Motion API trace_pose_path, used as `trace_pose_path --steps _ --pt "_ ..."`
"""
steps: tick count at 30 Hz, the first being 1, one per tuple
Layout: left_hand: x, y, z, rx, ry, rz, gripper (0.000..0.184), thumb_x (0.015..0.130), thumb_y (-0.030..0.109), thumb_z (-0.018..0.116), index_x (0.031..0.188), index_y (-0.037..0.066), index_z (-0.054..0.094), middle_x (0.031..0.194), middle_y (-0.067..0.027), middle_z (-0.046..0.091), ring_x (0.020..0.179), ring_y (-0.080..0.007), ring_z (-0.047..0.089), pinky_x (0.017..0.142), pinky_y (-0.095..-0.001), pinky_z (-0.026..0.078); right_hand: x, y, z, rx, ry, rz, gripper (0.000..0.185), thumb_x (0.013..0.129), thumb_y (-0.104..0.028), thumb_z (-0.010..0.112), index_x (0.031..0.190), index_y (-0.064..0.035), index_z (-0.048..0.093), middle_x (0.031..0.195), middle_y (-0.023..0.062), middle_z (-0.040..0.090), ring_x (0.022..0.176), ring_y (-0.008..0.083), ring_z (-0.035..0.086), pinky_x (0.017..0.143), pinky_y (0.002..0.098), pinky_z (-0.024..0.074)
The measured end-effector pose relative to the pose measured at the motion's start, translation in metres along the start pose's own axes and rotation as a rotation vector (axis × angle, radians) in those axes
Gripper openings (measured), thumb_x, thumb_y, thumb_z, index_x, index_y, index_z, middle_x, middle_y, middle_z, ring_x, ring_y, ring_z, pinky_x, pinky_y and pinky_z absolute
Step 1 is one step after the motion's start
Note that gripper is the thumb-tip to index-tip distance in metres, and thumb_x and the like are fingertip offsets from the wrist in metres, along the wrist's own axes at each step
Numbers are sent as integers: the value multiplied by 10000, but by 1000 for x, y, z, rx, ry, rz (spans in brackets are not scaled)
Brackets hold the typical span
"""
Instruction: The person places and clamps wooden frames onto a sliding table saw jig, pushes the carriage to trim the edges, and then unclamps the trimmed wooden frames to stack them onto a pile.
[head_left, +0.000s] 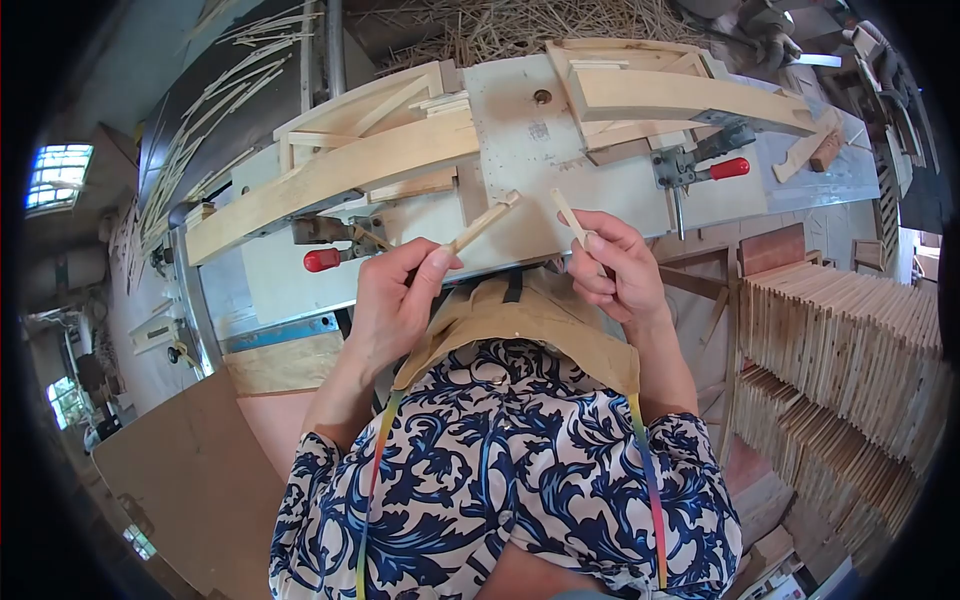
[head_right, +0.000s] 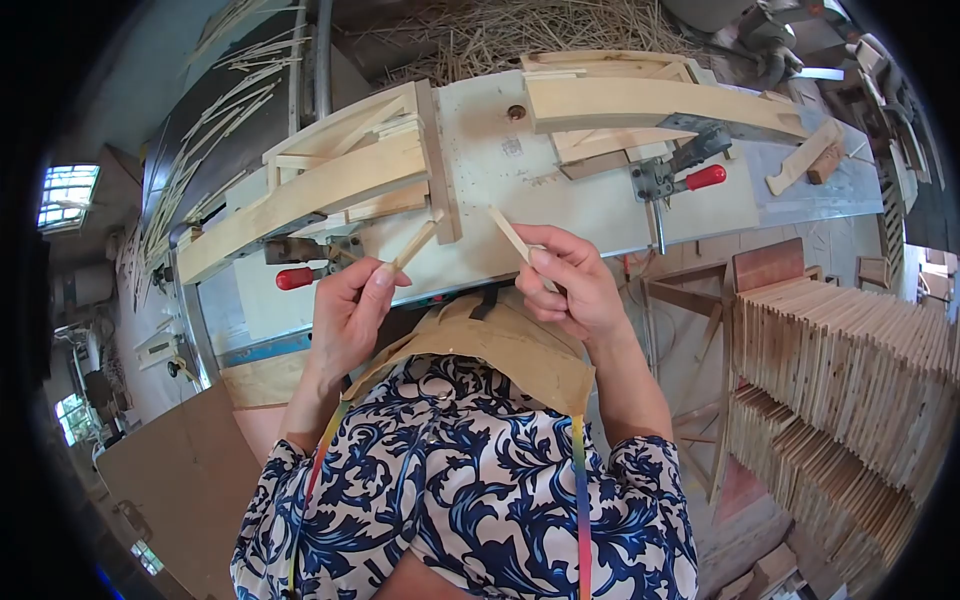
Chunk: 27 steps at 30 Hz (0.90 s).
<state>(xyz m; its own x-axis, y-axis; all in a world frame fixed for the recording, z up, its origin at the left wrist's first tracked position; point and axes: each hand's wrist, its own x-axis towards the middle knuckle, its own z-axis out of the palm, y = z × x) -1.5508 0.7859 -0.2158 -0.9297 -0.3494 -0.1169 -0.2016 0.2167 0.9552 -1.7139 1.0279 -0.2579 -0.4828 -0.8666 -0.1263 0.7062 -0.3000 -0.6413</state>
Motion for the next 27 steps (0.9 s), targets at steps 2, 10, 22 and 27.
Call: trace_pose_path --steps 2,10,22,27 --pt "0 2 3 -6 24 6 307 1090 219 543 965 -17 696 653 83 426 605 -17 340 537 -207 258 1 -1 9 -60 35 13 390 1081 -111 470 1454 -8 525 673 -11 430 506 44 262 415 200 260" --pt "3 6 8 33 67 -5 314 1075 236 576 929 -7 712 636 55 457 607 -39 372 544 -230 295 1 -5 33 -187 124 117 388 1078 -80 468 1454 -12 534 757 30 566 501 37 280 430 206 280" --pt "6 3 11 135 98 -19 320 1048 256 622 900 -8 723 605 -35 543 579 -96 460 548 -277 402 -2 -1 33 -119 101 122 401 1071 -67 479 1465 -18 536 786 33 594 503 33 283 434 201 291" --pt "7 5 13 212 121 36 336 1067 263 591 906 -7 711 612 29 461 583 -64 381 536 -256 323 0 0 34 -109 106 117 392 1076 -73 475 1459 -14 539 774 32 586 504 38 276 428 201 284"
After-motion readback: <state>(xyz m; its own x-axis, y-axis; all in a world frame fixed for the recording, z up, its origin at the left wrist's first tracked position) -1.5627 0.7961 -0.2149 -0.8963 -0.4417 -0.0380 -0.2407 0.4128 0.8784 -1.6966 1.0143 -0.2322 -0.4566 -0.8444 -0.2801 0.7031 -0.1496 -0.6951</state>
